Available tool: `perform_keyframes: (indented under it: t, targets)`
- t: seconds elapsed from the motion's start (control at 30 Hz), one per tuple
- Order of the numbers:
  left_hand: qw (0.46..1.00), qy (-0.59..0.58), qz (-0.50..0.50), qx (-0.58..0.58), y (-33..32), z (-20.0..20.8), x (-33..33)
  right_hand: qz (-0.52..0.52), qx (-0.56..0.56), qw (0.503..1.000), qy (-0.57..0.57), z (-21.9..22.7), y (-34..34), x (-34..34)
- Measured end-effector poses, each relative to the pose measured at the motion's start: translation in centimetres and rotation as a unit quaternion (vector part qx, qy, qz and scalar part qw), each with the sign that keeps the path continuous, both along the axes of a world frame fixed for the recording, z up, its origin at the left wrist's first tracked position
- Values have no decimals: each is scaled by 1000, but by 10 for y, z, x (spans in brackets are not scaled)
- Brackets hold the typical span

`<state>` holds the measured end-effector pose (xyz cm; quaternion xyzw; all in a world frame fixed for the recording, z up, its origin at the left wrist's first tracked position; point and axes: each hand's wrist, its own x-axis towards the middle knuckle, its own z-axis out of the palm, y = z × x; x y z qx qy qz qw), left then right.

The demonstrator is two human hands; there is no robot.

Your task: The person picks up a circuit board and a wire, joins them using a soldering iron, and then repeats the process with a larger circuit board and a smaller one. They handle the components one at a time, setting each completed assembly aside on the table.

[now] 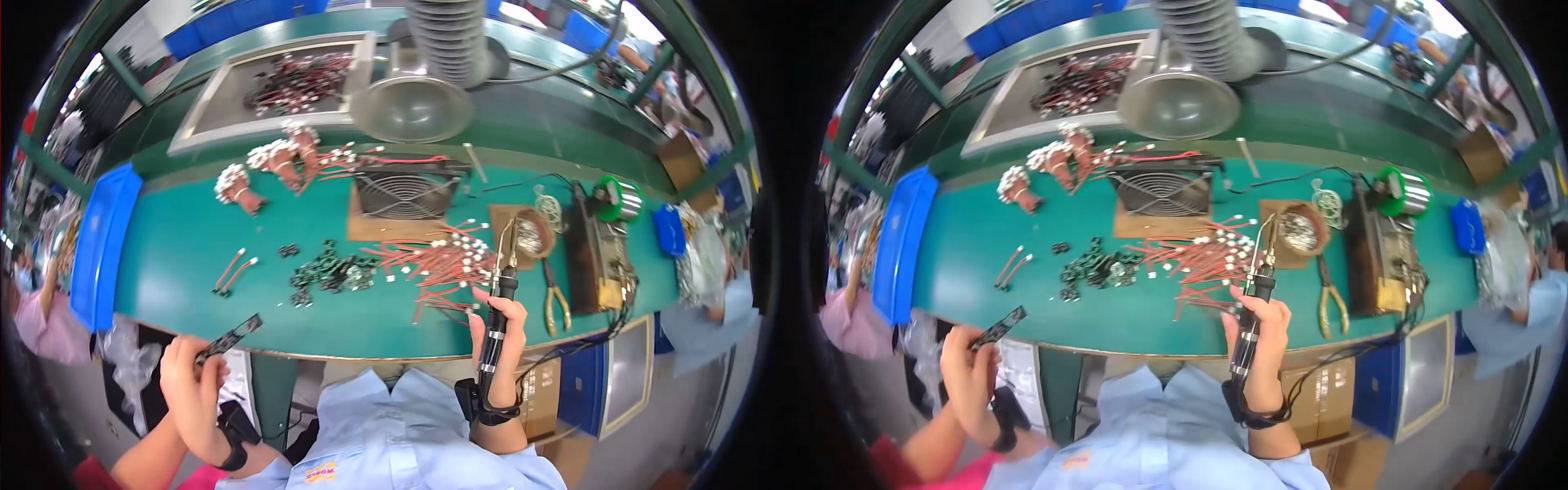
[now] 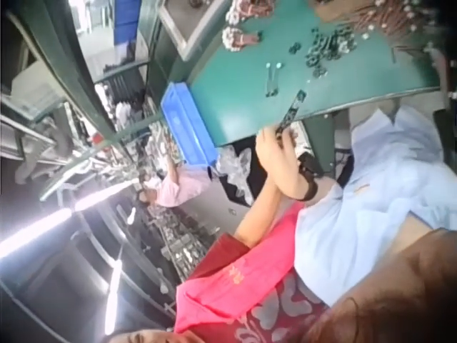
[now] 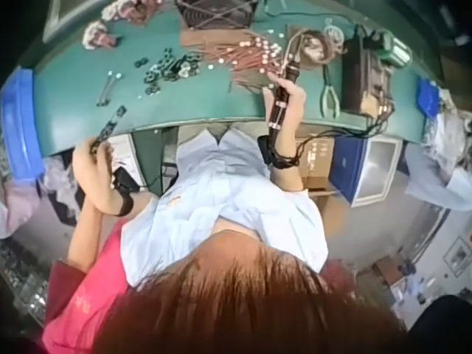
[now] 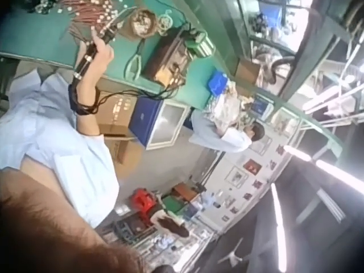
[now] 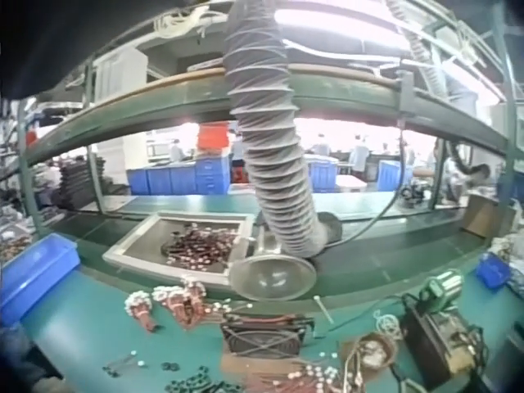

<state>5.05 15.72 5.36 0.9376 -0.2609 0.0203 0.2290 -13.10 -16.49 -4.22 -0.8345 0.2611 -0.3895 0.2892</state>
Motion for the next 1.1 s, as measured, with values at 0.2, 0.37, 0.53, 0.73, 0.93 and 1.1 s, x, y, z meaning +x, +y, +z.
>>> perform_keyframes:
  t: [0.2, 0.37, 0.53, 0.73, 0.93, 1.1]
  targets:
    - [950, 173, 51, -257, -37, 3, -11, -90, 51, 995, -2, 3, -11, -24]
    - [682, 518, -81, -510, -145, -20, -20, -81, 229, 966, -84, 22, 1, -30]
    - [601, 613, -47, -510, -168, -41, -32, -72, 152, 966, -195, 36, 31, -47]
    - [703, 515, -95, -482, -166, -50, -37, 24, 30, 992, -123, 36, 43, -77]
    - [701, 500, -72, -503, -164, -46, -40, 236, -18, 970, -48, 52, 38, -64]
    - [711, 497, -89, -490, -158, -53, -38, 251, 2, 968, -1, 56, 44, -55]
